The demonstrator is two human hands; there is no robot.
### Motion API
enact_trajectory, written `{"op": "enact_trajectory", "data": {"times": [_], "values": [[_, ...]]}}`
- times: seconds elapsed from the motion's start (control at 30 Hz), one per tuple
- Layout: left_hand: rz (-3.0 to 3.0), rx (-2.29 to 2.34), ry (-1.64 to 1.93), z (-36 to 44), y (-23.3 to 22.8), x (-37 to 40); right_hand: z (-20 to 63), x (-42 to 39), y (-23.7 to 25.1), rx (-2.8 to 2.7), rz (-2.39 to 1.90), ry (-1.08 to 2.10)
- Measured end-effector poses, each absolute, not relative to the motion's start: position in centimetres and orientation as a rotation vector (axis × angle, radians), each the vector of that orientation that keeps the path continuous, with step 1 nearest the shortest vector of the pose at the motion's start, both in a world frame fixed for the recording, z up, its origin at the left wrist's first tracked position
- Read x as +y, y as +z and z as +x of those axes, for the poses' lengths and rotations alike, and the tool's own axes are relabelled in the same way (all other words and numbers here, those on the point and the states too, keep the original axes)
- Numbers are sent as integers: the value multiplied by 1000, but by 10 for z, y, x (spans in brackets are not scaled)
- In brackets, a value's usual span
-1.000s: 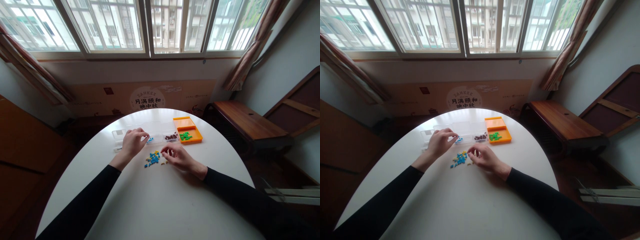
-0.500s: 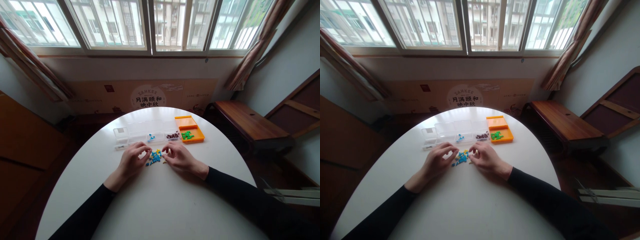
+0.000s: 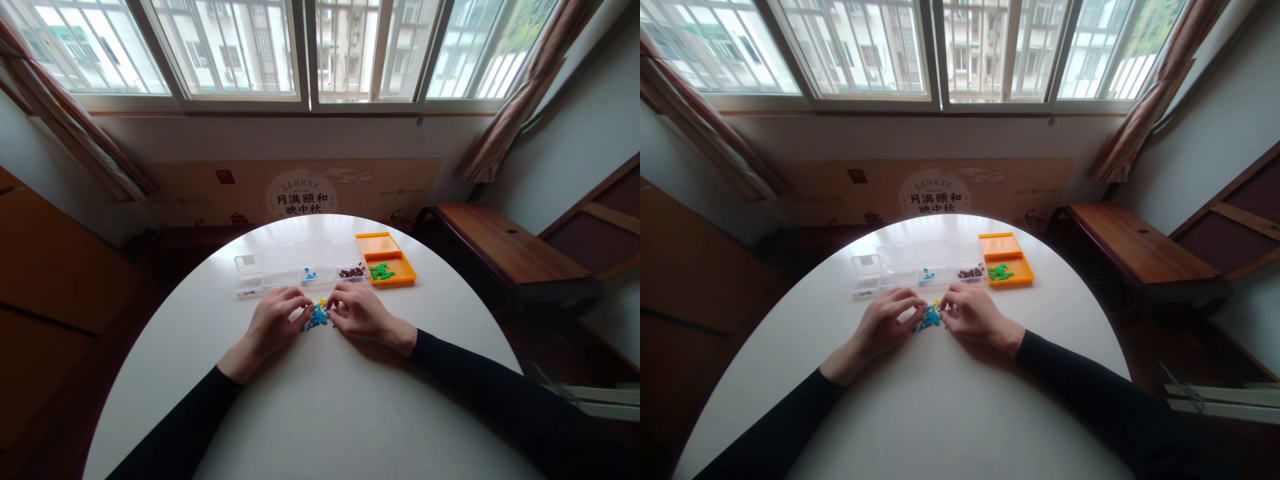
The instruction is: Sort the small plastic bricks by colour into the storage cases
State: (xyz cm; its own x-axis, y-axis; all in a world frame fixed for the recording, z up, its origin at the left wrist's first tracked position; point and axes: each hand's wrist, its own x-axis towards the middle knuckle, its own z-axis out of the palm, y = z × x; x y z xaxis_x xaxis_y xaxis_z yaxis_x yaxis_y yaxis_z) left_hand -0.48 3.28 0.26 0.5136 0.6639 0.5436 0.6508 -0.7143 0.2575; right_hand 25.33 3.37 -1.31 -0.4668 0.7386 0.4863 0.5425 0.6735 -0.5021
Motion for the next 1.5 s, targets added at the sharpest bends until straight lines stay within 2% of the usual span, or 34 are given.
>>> {"op": "enact_trajectory", "data": {"times": [0.4, 1.0, 1.23, 1.5], "values": [[2787, 1122, 1001, 0, 2, 29, 258, 33, -16, -2123, -922, 486], [2869, 1008, 1222, 10, -1, 29, 257, 34, -13, -2117, -858, 588], [2618, 1074, 1258, 11, -3, 29, 258, 32, -14, -2099, -814, 579], [2630, 1049, 1198, 11, -4, 30, 257, 31, -13, -2085, -827, 499]]}}
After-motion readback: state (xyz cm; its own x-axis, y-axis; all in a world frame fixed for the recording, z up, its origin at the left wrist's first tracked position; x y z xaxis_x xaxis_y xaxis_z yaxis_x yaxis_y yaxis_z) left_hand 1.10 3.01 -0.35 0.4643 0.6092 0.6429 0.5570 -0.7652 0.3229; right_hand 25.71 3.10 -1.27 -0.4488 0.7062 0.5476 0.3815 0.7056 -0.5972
